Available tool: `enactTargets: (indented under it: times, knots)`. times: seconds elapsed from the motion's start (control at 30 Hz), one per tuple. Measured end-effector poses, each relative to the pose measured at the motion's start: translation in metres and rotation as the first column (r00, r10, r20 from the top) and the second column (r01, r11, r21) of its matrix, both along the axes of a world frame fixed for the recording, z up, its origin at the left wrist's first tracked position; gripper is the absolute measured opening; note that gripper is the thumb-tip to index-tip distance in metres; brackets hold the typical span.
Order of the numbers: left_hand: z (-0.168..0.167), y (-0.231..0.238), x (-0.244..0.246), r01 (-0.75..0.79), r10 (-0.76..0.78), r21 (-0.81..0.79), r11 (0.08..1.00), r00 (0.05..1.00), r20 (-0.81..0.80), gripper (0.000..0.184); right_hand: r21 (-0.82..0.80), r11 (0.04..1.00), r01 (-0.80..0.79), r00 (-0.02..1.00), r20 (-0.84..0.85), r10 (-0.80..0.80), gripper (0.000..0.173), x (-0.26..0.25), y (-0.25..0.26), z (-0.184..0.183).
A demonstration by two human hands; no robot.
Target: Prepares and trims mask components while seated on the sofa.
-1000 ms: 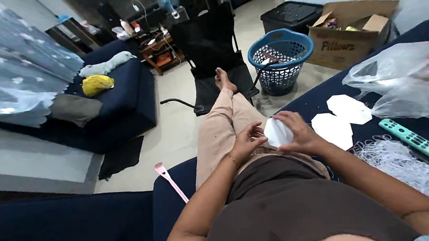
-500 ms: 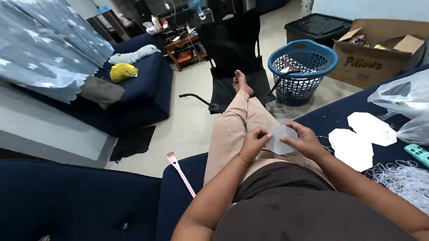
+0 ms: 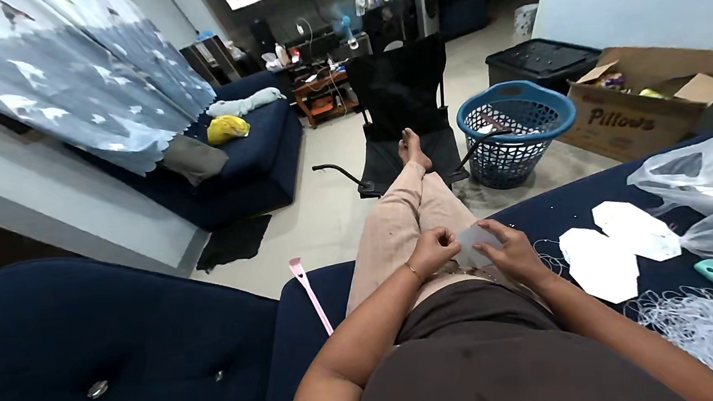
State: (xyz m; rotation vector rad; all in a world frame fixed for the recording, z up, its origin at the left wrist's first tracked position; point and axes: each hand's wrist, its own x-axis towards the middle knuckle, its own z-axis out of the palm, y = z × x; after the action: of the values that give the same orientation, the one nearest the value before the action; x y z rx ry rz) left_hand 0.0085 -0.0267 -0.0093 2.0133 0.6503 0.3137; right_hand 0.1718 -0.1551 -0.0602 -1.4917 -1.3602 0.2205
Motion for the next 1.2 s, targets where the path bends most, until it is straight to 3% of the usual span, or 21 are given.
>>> enactTargets:
  times: [0.23, 0.43, 0.67, 0.9, 1.2]
  knots:
    - [0.005, -0.004, -0.001, -0.025, 0.028, 0.057, 0.998, 0.998, -0.053, 0.019, 0.012, 0.999, 0.036, 0.998, 0.055, -0.037, 0.034, -0.001, -0.002, 0.004]
    - [0.011, -0.002, -0.002, -0.048, 0.054, -0.121, 0.991, 0.997, 0.045, 0.02, -0.043, 0.998, 0.051, 0.998, -0.041, -0.053, 0.037, 0.006, -0.004, 0.016]
    - [0.004, -0.001, 0.001, -0.077, 0.096, -0.211, 0.974, 0.992, 0.077, 0.031, -0.094, 0.994, 0.053, 0.986, -0.152, -0.067, 0.039, 0.011, -0.004, 0.014]
    - [-0.005, 0.002, 0.0, 0.002, 0.019, -0.188, 0.982, 0.994, 0.107, 0.022, -0.108, 0.994, 0.003, 0.981, -0.19, -0.024, 0.038, 0.007, -0.001, 0.015]
    - [-0.01, 0.004, -0.003, 0.103, -0.021, -0.378, 0.92, 0.977, 0.213, 0.007, -0.093, 0.995, -0.028, 0.981, -0.194, 0.009, 0.04, 0.007, 0.001, 0.012]
